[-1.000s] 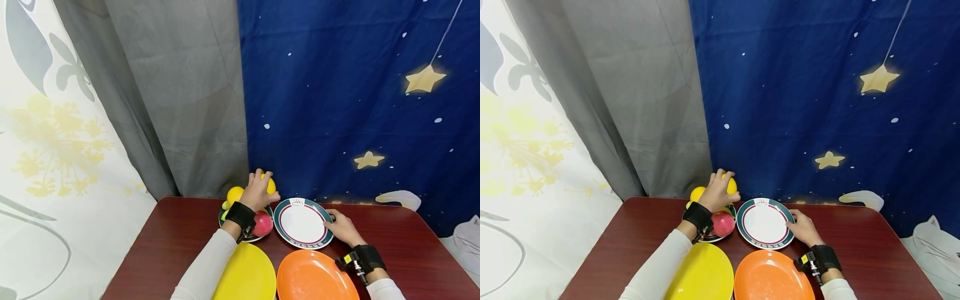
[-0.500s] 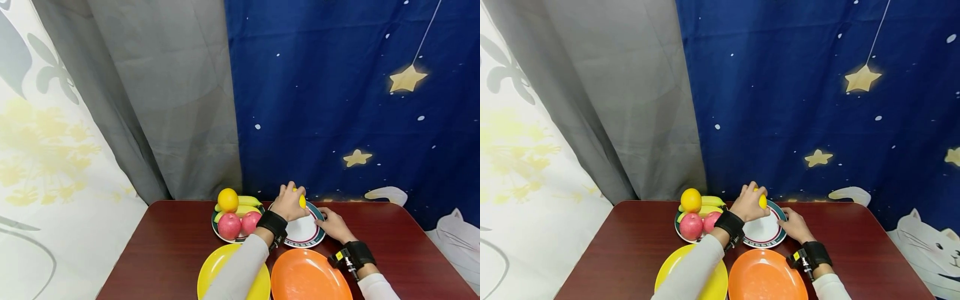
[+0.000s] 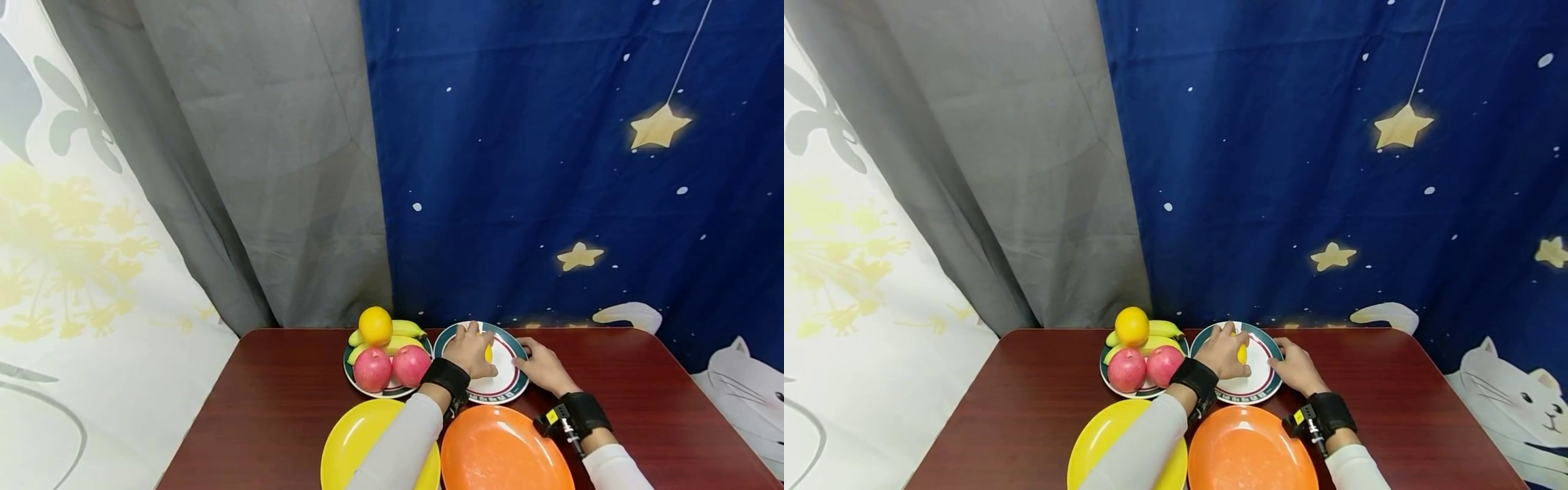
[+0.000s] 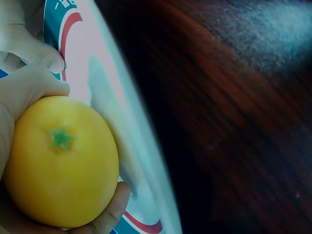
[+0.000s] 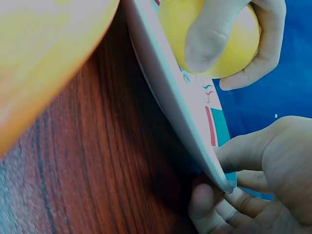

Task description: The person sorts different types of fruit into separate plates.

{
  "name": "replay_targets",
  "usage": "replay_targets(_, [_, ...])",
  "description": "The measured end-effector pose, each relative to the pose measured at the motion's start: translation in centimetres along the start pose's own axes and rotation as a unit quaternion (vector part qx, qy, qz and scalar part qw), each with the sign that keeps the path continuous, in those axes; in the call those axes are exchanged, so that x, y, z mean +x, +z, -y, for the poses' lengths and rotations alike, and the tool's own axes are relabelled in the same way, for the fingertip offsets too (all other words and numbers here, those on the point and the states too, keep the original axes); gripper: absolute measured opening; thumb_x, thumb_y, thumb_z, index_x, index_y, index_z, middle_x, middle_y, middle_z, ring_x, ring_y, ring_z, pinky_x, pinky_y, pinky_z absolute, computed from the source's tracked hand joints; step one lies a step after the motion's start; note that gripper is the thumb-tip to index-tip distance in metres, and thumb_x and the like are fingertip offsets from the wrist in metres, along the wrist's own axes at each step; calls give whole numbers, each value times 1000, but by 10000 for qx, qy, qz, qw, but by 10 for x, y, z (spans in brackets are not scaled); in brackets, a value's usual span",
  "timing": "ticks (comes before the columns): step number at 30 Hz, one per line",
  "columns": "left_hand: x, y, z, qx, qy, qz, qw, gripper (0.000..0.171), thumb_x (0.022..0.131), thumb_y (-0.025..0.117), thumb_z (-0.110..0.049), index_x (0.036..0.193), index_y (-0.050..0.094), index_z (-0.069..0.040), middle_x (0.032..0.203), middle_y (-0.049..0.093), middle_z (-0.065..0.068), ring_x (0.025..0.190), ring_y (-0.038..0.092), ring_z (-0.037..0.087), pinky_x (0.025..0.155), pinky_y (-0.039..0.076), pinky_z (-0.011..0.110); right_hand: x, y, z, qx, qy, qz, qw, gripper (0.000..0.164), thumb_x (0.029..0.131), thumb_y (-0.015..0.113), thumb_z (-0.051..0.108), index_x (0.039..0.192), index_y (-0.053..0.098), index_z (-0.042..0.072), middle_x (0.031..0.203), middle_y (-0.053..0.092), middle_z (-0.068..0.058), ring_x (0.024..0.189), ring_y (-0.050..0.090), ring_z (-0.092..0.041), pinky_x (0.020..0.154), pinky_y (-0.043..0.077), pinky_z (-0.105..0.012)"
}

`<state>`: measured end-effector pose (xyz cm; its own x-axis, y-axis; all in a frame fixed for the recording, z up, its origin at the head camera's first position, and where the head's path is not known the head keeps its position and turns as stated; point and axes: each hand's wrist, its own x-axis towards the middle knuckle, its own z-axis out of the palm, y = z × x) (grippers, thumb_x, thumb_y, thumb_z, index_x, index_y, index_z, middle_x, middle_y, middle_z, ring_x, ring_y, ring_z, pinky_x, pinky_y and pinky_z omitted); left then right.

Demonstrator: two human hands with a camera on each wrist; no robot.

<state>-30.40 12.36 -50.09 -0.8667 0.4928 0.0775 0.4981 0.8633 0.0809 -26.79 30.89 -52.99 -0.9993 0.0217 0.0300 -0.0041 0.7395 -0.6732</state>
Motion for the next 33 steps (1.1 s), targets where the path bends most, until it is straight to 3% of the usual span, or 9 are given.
replay_targets(4, [-2,-4,2,134,-2,28,9999,56,78,80,-57,128,65,-39,138,54,-2,121,54,20,87,58,34,2,1,3,-24,-2,32,10000,52,95,65,10,138,48,-13,124,62,-34,104,65,-39,92,53,-54])
replay_targets(11, [-2,-15,7,608,94,-58,9981,73,80,65,-77,141,57,-38,145,51,-3,136,43,19,106,48,47,1,0,5,-68,-1,55,10000,52,95,65,13,138,49,-12,123,63,-33,105,65,-41,91,52,-55])
replay_targets(14, [0,-30,13,728,256,-291,9966,75,81,59,-82,141,55,-37,145,49,-4,140,39,19,107,47,47,1,-2,5,-82,46,45,9999,51,95,64,13,137,50,-12,121,64,-32,105,66,-40,91,52,-54])
replay_targets(17, [0,-55,26,654,428,-561,9954,70,84,58,-80,138,56,-36,145,48,-3,142,37,20,107,46,48,1,-4,5,-58,62,68,9999,50,96,63,13,137,50,-12,121,64,-33,104,66,-39,90,52,-53])
replay_targets(22, [-10,-101,64,341,406,-1125,9922,61,89,59,-71,135,59,-32,142,48,-2,140,37,21,104,46,47,2,-4,4,-30,142,137,9998,50,97,63,12,139,48,-12,125,61,-34,105,64,-39,92,51,-54])
replay_targets(25, [-18,-117,95,120,277,-1467,9887,56,92,60,-65,133,61,-27,136,51,-1,134,42,20,99,47,43,2,-4,2,-2,194,174,9997,51,97,63,13,140,48,-12,126,61,-33,106,63,-39,93,51,-54])
replay_targets(27, [-25,-119,116,-75,145,-1658,9860,52,93,61,-60,131,63,-25,133,53,0,129,47,20,97,48,42,2,-5,1,28,183,189,9997,52,97,63,14,140,48,-11,125,61,-33,104,63,-37,92,52,-53])
replay_targets(30, [-34,-110,146,-313,-74,-1836,9825,47,93,63,-53,128,65,-21,128,58,3,121,53,24,93,50,43,1,-5,-1,105,123,194,9997,51,97,64,15,139,50,-10,124,62,-31,99,65,-33,88,53,-48])
replay_targets(33, [-44,-93,172,-470,-425,-1679,9838,46,94,64,-51,127,65,-18,129,58,7,119,53,28,95,50,47,1,-5,-3,189,53,189,9996,50,97,65,14,139,51,-9,120,64,-30,93,65,-28,82,53,-40])
